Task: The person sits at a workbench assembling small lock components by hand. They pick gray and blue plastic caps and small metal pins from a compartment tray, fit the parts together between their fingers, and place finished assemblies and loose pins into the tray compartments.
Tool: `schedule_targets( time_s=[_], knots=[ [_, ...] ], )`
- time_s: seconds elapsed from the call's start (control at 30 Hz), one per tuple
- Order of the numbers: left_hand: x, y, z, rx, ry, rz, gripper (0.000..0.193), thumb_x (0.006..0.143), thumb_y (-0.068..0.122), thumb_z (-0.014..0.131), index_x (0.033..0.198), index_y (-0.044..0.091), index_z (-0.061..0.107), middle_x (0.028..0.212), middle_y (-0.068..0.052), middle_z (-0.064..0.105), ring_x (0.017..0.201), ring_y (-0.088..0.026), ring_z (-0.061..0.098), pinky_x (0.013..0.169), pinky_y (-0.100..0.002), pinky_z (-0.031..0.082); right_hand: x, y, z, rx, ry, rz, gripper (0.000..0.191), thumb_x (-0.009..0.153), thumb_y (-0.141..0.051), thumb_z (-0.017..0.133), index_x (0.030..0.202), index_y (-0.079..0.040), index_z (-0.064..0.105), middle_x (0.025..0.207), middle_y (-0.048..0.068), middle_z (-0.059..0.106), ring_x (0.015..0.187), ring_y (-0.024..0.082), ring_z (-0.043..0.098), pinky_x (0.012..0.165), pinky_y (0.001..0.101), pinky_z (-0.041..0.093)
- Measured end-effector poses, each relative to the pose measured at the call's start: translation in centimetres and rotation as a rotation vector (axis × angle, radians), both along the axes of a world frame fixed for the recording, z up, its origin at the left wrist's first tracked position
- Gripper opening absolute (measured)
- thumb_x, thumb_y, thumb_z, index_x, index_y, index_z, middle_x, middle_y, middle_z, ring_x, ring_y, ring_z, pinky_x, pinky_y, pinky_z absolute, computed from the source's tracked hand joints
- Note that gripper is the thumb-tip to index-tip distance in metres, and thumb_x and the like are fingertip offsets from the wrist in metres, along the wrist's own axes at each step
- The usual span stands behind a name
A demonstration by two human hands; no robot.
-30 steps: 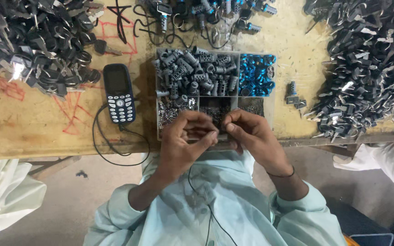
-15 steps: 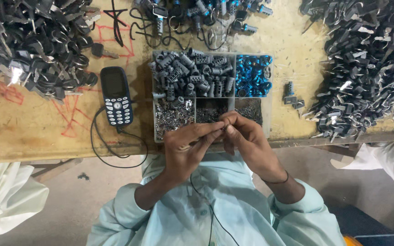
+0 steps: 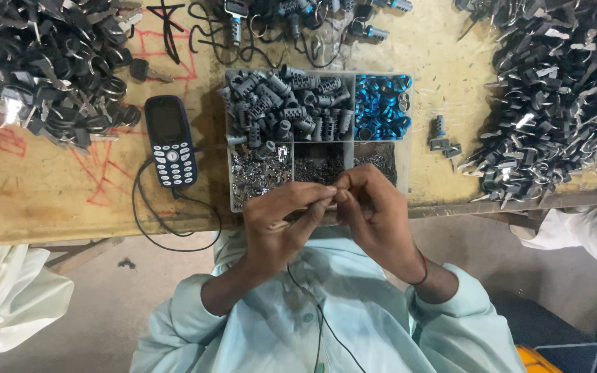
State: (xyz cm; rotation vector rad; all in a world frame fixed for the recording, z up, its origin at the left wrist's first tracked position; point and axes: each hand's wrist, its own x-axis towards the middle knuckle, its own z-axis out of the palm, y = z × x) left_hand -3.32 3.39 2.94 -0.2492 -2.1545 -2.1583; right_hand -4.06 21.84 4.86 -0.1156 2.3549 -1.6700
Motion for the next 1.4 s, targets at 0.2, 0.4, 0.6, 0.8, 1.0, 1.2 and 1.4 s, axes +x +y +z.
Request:
schedule_targets(
  time_s=[0.2, 0.4, 0.6, 0.8, 1.0, 1.2, 1.4],
  knots=[
    [-0.2, -0.5, -0.7, 0.18, -0.243, -0.054, 0.011, 0.096, 0.0, 0.072, 0.106, 0.002, 0.076, 0.098, -0.006, 0.078, 0.091, -0.011, 0.077, 0.082, -0.025, 0.063, -1.0, 0.3, 0.2, 0.003, 0.034, 0.003, 0.017, 0.1, 0.0, 0.06, 0.117, 0.002, 0.061, 0.108, 0.006, 0.057, 0.076, 0.006, 0.06, 0.063, 0.0229, 0.055],
    [-0.5, -0.8, -0.4, 0.3, -0.347, -0.115, 0.012, 0.096, -0.002, 0.073, 0.108, 0.001, 0.074, 0.098, -0.007, 0.077, 0.093, -0.012, 0.076, 0.084, -0.026, 0.062, -1.8, 1.4, 0.4, -0.409, -0.373, 0.117, 0.011, 0.103, 0.001, 0.064, 0.113, 0.003, 0.06, 0.109, 0.007, 0.059, 0.081, 0.009, 0.064, 0.065, 0.0248, 0.054],
    [-0.1, -0.8, 1.2, -0.251, -0.022, 0.004, 0.012, 0.094, 0.002, 0.076, 0.106, 0.003, 0.072, 0.096, -0.008, 0.075, 0.083, -0.015, 0.074, 0.071, -0.026, 0.057, -2.0, 1.6, 0.6, 0.091, 0.252, 0.276, 0.018, 0.101, -0.005, 0.066, 0.117, -0.002, 0.057, 0.115, 0.007, 0.059, 0.088, 0.012, 0.066, 0.072, 0.0247, 0.058],
    [-0.8, -1.3, 0.8, 0.052, -0.254, -0.156, 0.014, 0.091, 0.005, 0.074, 0.105, 0.002, 0.072, 0.093, -0.006, 0.076, 0.085, -0.01, 0.074, 0.076, -0.025, 0.061, -2.0, 1.1, 0.4, -0.642, -0.636, 0.124, 0.031, 0.105, -0.008, 0.062, 0.131, -0.002, 0.045, 0.102, 0.006, 0.058, 0.079, 0.011, 0.06, 0.061, 0.0285, 0.052],
    [-0.4, -1.2, -0.6, 0.199, -0.443, -0.18, 0.011, 0.093, 0.006, 0.073, 0.103, 0.0, 0.074, 0.087, -0.002, 0.076, 0.079, -0.007, 0.073, 0.073, -0.022, 0.061, -2.1, 0.9, 2.3, -0.006, -0.002, 0.24, 0.023, 0.105, -0.014, 0.062, 0.123, -0.003, 0.052, 0.107, 0.006, 0.061, 0.091, 0.016, 0.065, 0.074, 0.031, 0.055],
    [-0.5, -1.0, -1.2, 0.238, -0.494, -0.177, 0.011, 0.092, 0.006, 0.074, 0.101, 0.001, 0.076, 0.086, -0.003, 0.074, 0.074, -0.006, 0.071, 0.068, -0.021, 0.059, -3.4, 4.8, 3.0, 0.983, 0.317, 0.415, 0.018, 0.083, -0.014, 0.074, 0.098, -0.009, 0.066, 0.091, 0.011, 0.062, 0.08, 0.032, 0.066, 0.062, 0.0451, 0.049],
    [-0.8, -0.6, -0.6, 0.152, -0.449, -0.169, 0.011, 0.09, 0.006, 0.076, 0.1, 0.001, 0.076, 0.086, -0.002, 0.074, 0.075, -0.005, 0.071, 0.068, -0.02, 0.058, -3.2, 5.2, 1.6, 0.77, 0.215, 0.258, 0.012, 0.088, -0.006, 0.072, 0.096, -0.006, 0.063, 0.089, 0.01, 0.062, 0.07, 0.029, 0.066, 0.062, 0.0416, 0.051]
  ],
)
